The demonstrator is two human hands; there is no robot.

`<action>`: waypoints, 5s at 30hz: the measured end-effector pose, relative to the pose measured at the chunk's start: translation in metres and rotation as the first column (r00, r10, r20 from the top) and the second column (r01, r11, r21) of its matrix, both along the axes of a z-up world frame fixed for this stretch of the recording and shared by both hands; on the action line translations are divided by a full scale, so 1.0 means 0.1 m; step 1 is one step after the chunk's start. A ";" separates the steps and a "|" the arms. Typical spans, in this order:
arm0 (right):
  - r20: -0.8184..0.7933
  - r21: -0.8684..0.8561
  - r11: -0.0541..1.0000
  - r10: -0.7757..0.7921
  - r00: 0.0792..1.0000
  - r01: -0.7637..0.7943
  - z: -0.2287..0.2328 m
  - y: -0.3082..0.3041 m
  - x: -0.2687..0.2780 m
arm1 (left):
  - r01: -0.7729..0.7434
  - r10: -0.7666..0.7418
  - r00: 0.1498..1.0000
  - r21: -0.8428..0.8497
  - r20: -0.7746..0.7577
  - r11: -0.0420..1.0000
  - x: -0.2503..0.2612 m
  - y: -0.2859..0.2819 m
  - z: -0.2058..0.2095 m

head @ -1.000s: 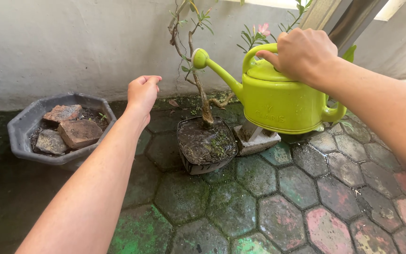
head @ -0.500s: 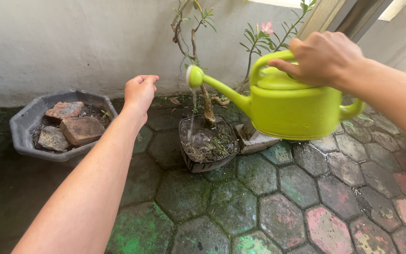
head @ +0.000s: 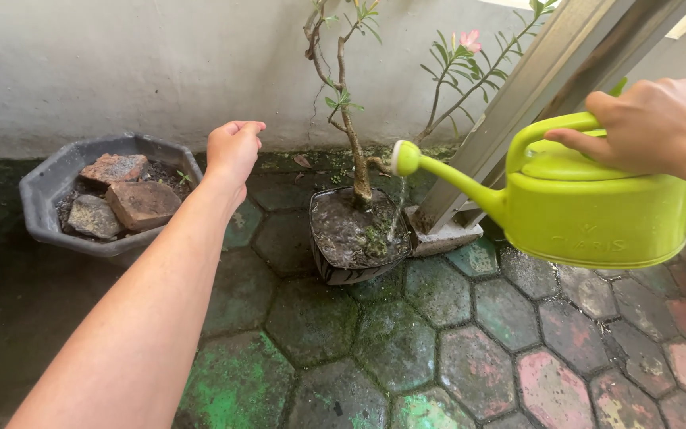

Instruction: Watering and spraying various potted plants in an outdoor garden area.

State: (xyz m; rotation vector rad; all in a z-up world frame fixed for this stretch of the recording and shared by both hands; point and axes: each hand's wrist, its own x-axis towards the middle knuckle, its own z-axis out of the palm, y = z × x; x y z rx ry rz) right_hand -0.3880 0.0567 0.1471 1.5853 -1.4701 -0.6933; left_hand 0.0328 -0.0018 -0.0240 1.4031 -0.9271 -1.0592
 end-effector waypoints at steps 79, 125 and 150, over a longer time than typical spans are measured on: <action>0.440 0.311 0.950 -0.158 0.884 0.015 0.32 -0.33 1.31 | -0.060 0.058 0.996 0.015 0.069 0.998 -0.09 -0.20 -0.15; 0.649 0.012 0.996 -0.075 0.757 0.088 0.92 -0.70 1.51 | 0.032 -0.033 0.997 0.012 0.076 0.999 -0.39 -0.18 0.05; 0.696 -0.305 0.948 0.160 0.700 0.087 1.39 -1.90 0.52 | 0.028 -0.028 0.991 0.001 0.133 1.000 -0.41 -0.16 0.10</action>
